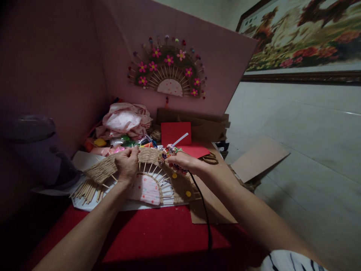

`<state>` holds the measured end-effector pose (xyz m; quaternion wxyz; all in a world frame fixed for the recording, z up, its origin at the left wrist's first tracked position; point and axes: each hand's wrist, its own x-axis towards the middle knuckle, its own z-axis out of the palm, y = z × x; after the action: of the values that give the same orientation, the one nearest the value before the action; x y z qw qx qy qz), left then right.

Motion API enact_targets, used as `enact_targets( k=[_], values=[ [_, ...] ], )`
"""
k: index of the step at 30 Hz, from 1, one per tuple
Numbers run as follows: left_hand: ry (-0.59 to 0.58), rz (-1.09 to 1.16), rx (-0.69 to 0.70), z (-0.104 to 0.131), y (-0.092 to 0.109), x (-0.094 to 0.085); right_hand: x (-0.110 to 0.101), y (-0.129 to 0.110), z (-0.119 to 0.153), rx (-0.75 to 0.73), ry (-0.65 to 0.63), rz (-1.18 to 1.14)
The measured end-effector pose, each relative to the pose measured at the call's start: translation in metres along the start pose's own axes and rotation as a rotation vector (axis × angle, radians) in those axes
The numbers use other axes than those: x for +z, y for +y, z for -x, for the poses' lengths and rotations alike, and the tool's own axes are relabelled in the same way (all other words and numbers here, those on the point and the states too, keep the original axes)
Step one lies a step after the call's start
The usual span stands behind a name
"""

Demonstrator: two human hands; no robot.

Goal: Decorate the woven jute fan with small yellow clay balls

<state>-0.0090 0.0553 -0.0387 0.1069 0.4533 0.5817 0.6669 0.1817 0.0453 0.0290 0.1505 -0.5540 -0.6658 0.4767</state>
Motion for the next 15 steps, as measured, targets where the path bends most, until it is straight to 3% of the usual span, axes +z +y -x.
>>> enact_targets(
  k=[15],
  values=[
    [0.000, 0.007, -0.008, 0.0004, 0.0015, -0.0002, 0.0026, -0.0052, 0.0033, 0.019, 0.019, 0.003]
  ],
)
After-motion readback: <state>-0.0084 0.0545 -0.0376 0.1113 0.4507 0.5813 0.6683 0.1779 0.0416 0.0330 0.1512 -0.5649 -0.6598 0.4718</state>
